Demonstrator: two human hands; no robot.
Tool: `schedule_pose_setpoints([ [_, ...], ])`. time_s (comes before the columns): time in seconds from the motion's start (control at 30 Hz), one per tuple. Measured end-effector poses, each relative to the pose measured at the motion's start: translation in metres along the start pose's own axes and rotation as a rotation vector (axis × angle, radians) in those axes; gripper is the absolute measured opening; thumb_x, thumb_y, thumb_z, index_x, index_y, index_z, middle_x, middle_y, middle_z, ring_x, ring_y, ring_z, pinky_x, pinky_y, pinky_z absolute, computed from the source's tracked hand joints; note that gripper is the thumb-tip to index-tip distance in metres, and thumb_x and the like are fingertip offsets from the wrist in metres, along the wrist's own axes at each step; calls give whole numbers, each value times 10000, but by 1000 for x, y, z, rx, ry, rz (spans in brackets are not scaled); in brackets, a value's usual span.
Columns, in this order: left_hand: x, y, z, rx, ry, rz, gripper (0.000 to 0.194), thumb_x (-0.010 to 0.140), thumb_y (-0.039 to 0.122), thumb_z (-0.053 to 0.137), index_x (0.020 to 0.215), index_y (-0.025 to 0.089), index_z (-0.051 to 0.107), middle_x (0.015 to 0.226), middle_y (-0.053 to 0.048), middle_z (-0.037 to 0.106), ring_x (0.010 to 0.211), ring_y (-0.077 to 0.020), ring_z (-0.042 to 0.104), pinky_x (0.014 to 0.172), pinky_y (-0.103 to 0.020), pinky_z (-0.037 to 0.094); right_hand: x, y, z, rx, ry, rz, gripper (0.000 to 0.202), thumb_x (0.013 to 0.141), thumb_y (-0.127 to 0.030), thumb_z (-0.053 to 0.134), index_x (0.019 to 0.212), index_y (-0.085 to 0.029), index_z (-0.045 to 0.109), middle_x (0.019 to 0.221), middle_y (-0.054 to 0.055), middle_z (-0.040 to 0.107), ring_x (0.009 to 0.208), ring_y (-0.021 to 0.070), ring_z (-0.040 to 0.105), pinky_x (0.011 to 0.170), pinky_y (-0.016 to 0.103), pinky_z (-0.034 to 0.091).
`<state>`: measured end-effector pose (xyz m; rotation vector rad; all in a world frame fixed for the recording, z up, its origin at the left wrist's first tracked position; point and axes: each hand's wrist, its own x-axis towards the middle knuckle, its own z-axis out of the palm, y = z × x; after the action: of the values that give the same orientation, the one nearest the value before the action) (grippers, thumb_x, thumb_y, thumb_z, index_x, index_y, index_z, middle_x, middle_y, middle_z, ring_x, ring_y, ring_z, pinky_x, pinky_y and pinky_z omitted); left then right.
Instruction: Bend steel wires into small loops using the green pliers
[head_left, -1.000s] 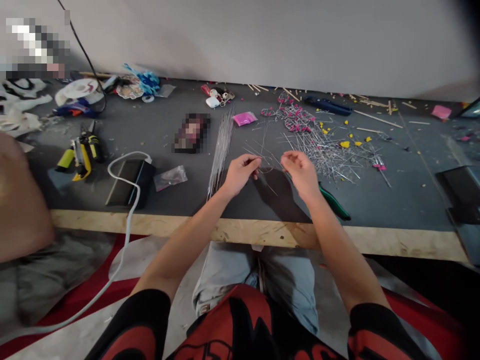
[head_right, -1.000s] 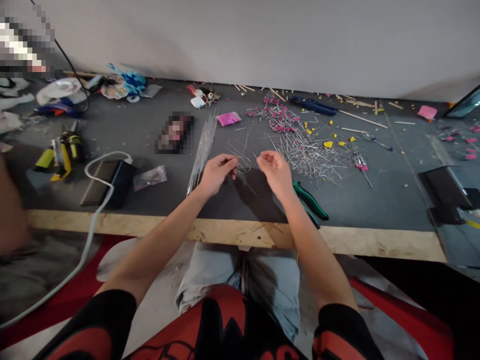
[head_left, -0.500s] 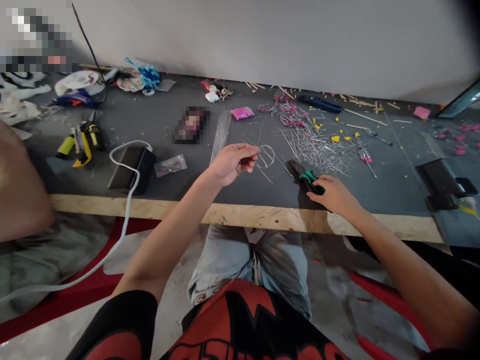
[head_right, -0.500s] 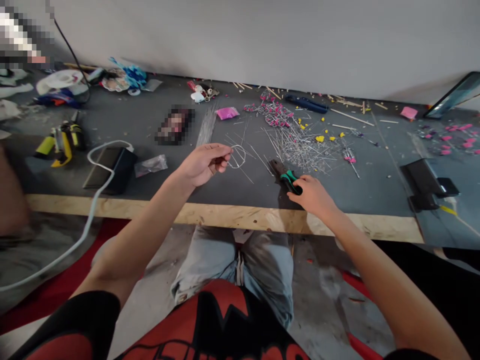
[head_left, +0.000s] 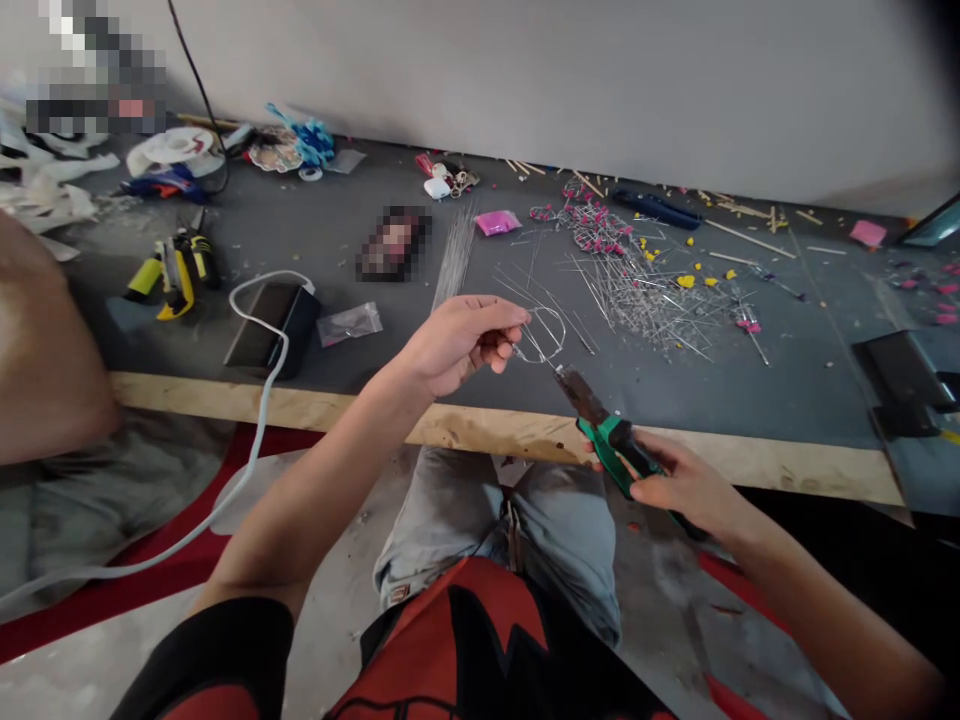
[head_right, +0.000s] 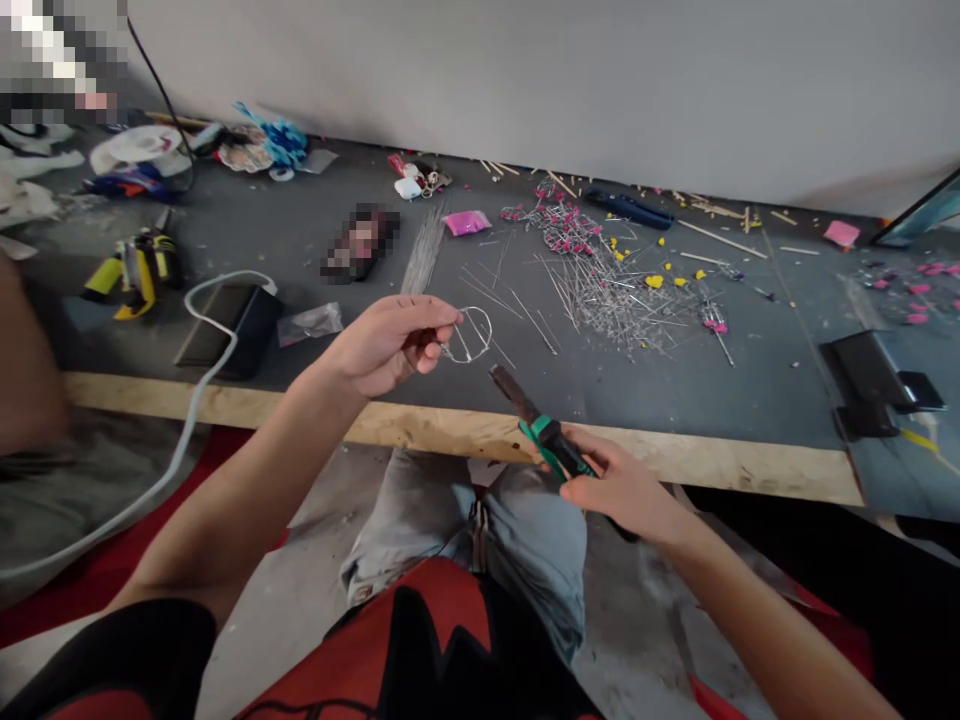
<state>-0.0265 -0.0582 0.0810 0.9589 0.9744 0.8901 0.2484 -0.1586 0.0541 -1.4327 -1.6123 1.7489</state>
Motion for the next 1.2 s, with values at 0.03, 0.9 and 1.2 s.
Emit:
schedule_pose_setpoints([
  [0.03, -1, 0, 2, 13, -6, 8, 129, 761, 214, 634, 677, 123, 599, 619, -21, 565, 431, -49, 492, 390, -202, 430, -4, 0, 4, 3, -7, -23, 452, 635, -219, 639, 1084, -270, 659, 1102, 42, 653, 1086, 274, 565, 952, 393, 426],
  [0.9, -21, 5, 17, -46, -37, 24, 154, 743, 221, 654, 685, 111, 561, 596, 8, 564, 430, -48, 507, 381, -162, 432, -10, -25, 27, -163, 107, -79, 208, 707, -117, 540, 882, -191, 625, 1017, 72, 573, 965, 227, 564, 807, 341, 479],
  [1.2, -22, 4, 14, -192, 4, -31, 388, 791, 503, 571, 837, 118, 588, 655, -34, 623, 483, -92, 564, 459, -209, 470, -4, -26, 32, -280, 199, -69, 301, 679, -88, 498, 943, -212, 572, 773, -11, 568, 708, 152, 546, 643, 260, 431],
])
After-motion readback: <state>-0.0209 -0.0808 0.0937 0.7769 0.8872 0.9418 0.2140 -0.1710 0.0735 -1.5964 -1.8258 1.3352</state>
